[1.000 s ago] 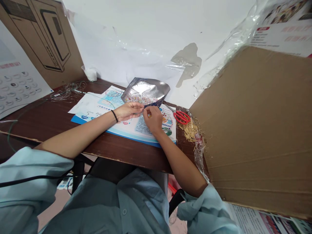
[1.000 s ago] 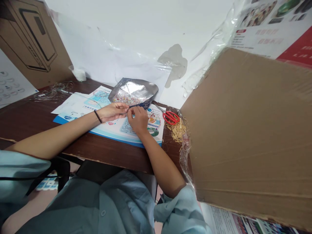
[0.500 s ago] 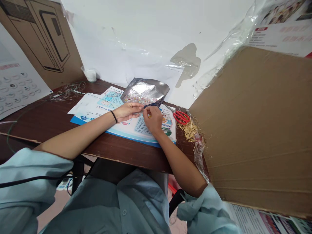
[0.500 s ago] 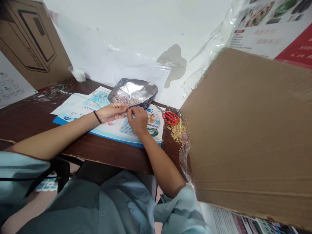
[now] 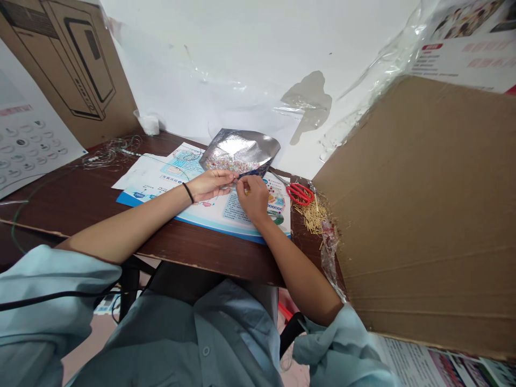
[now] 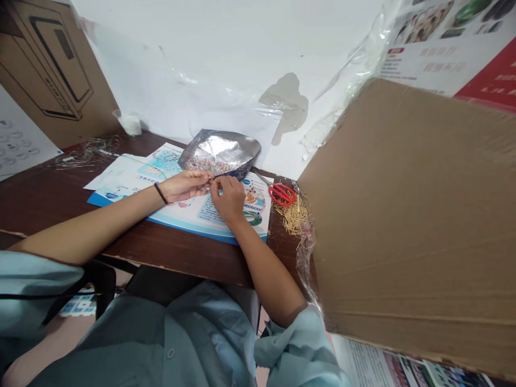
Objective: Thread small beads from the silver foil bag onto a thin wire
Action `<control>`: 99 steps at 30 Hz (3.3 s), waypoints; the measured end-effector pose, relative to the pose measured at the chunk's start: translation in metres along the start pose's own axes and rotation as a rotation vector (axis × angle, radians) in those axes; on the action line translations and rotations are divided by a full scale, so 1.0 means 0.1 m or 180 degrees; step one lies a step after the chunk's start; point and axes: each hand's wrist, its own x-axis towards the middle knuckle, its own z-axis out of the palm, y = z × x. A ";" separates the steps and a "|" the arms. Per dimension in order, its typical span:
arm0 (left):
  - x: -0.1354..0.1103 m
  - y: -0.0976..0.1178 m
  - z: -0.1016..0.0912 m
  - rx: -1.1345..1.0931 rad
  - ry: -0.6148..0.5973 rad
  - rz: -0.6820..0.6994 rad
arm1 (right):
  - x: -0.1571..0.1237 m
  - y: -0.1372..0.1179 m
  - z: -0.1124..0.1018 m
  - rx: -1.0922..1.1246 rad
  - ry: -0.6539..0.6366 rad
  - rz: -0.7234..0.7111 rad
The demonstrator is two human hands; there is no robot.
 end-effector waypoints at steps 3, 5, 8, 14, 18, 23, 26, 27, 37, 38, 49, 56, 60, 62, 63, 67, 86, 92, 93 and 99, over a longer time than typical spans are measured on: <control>0.01 -0.01 -0.02 -0.0093 -0.0065 0.0031 | 0.00 -0.01 -0.01 0.0002 -0.0037 0.0029; 0.02 -0.01 -0.04 -0.0141 -0.0101 0.0041 | 0.00 -0.01 -0.01 -0.0001 -0.0029 0.0020; 0.03 -0.02 -0.05 -0.0155 -0.0096 0.0021 | 0.00 0.00 0.00 -0.0034 0.0023 -0.0023; 0.02 -0.02 -0.03 -0.0149 -0.0014 -0.0016 | 0.00 0.01 0.00 -0.0090 0.0012 -0.0025; 0.02 -0.01 -0.01 -0.0143 0.0024 0.0002 | -0.01 0.02 0.01 -0.0081 0.0010 0.0009; 0.01 -0.01 0.00 -0.0066 0.0032 0.0013 | 0.00 0.02 0.00 -0.0038 -0.0042 0.0075; 0.02 -0.01 -0.01 -0.0017 0.0008 0.0047 | 0.00 0.01 0.01 -0.0034 -0.0041 0.0081; 0.02 -0.02 -0.01 0.0005 -0.0008 0.0053 | 0.00 0.01 0.01 -0.0025 -0.0032 0.0077; 0.01 -0.02 -0.01 0.0055 -0.0046 0.0079 | 0.00 0.01 0.00 -0.0063 -0.0067 0.0088; 0.01 -0.01 0.00 0.0056 -0.0049 0.0079 | 0.00 0.01 0.00 -0.0070 -0.0073 0.0088; 0.02 -0.03 -0.02 0.0096 -0.0049 0.0106 | 0.00 0.02 0.01 -0.0039 -0.0047 0.0110; 0.02 -0.02 -0.02 0.0095 0.0021 0.0074 | 0.00 0.02 0.01 -0.0133 -0.0030 0.0021; 0.01 -0.01 0.00 0.0143 -0.0012 0.0063 | 0.00 0.02 0.01 -0.0069 0.0014 0.0029; 0.00 -0.01 0.00 0.0169 -0.0036 0.0068 | 0.00 0.02 0.01 -0.0036 -0.0011 0.0066; 0.00 -0.01 0.00 0.0179 -0.0042 0.0068 | 0.00 0.01 0.01 -0.0031 -0.0036 0.0085; 0.00 -0.02 -0.01 0.0204 -0.0101 0.0081 | 0.00 0.01 0.00 -0.0048 -0.0123 0.0139; -0.02 0.02 0.08 0.0203 0.0251 0.0033 | 0.00 0.02 -0.02 -0.0022 -0.0563 0.0157; -0.04 0.02 0.11 0.0301 0.0383 0.0029 | 0.01 0.03 -0.03 -0.0031 -0.0525 0.0138; -0.04 0.02 0.11 0.0339 0.0405 0.0030 | 0.01 0.03 -0.03 -0.0013 -0.0497 0.0144; -0.09 0.10 0.08 0.1089 0.0487 0.0048 | -0.01 0.05 -0.05 0.0365 -0.0468 0.0189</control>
